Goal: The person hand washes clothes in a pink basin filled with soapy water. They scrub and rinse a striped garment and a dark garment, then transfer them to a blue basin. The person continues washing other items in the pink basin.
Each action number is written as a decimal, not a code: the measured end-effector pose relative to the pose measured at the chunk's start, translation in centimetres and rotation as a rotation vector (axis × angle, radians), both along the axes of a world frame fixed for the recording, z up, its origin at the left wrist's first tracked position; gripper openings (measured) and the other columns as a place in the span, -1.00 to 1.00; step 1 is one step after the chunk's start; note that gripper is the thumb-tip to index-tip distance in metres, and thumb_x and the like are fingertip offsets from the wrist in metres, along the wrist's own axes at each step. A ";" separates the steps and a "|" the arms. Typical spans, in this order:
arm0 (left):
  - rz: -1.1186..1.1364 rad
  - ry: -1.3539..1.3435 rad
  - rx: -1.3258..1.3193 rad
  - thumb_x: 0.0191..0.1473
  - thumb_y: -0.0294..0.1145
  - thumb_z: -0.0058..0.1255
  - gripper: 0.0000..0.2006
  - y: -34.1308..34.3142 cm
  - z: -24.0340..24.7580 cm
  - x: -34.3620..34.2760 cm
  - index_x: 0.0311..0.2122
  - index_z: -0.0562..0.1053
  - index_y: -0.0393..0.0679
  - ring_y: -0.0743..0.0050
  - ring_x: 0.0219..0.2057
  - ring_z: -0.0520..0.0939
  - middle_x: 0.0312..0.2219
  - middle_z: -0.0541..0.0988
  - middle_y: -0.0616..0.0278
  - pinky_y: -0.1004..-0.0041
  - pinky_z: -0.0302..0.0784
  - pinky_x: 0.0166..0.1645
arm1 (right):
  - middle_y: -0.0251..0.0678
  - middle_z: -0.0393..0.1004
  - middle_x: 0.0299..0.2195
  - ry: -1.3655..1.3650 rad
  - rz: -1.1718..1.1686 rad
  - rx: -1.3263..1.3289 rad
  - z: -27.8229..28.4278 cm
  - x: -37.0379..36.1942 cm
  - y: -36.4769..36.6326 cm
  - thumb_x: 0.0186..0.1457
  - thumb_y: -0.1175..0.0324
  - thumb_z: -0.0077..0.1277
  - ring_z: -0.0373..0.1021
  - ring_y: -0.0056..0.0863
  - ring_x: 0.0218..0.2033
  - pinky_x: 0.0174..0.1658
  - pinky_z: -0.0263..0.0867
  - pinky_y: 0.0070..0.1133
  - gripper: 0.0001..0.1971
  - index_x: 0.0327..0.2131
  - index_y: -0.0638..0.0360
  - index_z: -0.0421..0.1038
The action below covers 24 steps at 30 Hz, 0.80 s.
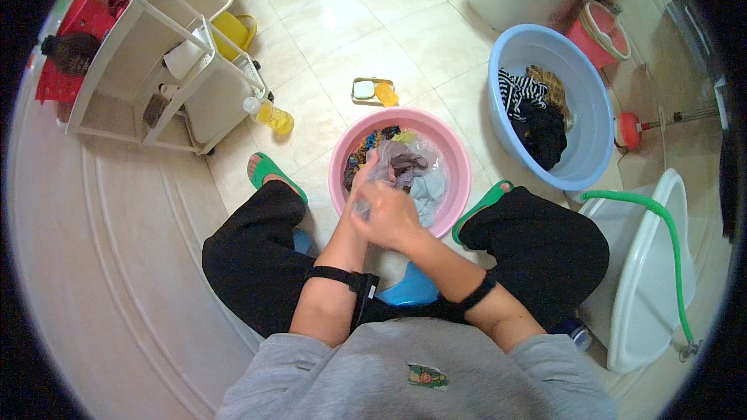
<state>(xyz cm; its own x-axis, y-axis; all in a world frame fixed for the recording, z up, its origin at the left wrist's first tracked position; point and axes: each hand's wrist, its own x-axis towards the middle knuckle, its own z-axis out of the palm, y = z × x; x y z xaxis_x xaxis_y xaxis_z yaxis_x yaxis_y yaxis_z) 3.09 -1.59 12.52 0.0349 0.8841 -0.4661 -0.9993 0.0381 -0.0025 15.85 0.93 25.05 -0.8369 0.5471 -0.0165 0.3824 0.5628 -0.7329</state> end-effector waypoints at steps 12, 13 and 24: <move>0.106 0.452 -0.348 0.19 0.22 -0.17 -0.42 0.3 0.1 1.1 -0.20 0.52 -0.19 0.32 -0.36 0.62 -0.32 0.60 0.15 0.34 0.57 -0.24 | -0.02 0.38 -0.23 0.165 -0.081 0.101 -4.4 -0.4 0.3 -0.02 0.20 0.08 0.42 0.01 -0.25 -0.20 0.38 -0.17 -0.74 -0.35 0.21 0.44; 0.089 0.378 -0.282 0.20 0.24 -0.19 -0.41 -0.1 0.0 1.0 -0.21 0.52 -0.18 0.31 -0.37 0.62 -0.33 0.60 0.15 0.33 0.57 -0.25 | -0.03 0.38 -0.24 0.252 0.044 0.177 -4.3 -0.4 -0.2 -0.03 0.22 0.09 0.42 0.01 -0.26 -0.20 0.38 -0.17 -0.75 -0.36 0.20 0.44; 0.207 0.446 -0.527 0.20 0.01 -0.01 -0.58 1.1 1.7 1.8 -0.17 0.50 -0.23 0.36 -0.37 0.60 -0.32 0.59 0.16 0.33 0.53 -0.25 | -0.05 0.43 -0.29 0.164 -0.301 0.050 -5.4 -0.9 2.6 0.00 0.28 0.06 0.42 0.00 -0.28 -0.19 0.37 -0.20 -0.78 -0.31 0.19 0.43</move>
<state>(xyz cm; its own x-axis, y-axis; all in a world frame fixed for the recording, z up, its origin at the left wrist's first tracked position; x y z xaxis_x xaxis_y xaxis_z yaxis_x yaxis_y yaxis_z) 4.94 -0.48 14.25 -0.4020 0.5059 -0.7632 -0.8961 -0.0461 0.4415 15.00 3.54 19.67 -0.6270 0.7667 0.1380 0.4161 0.4793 -0.7727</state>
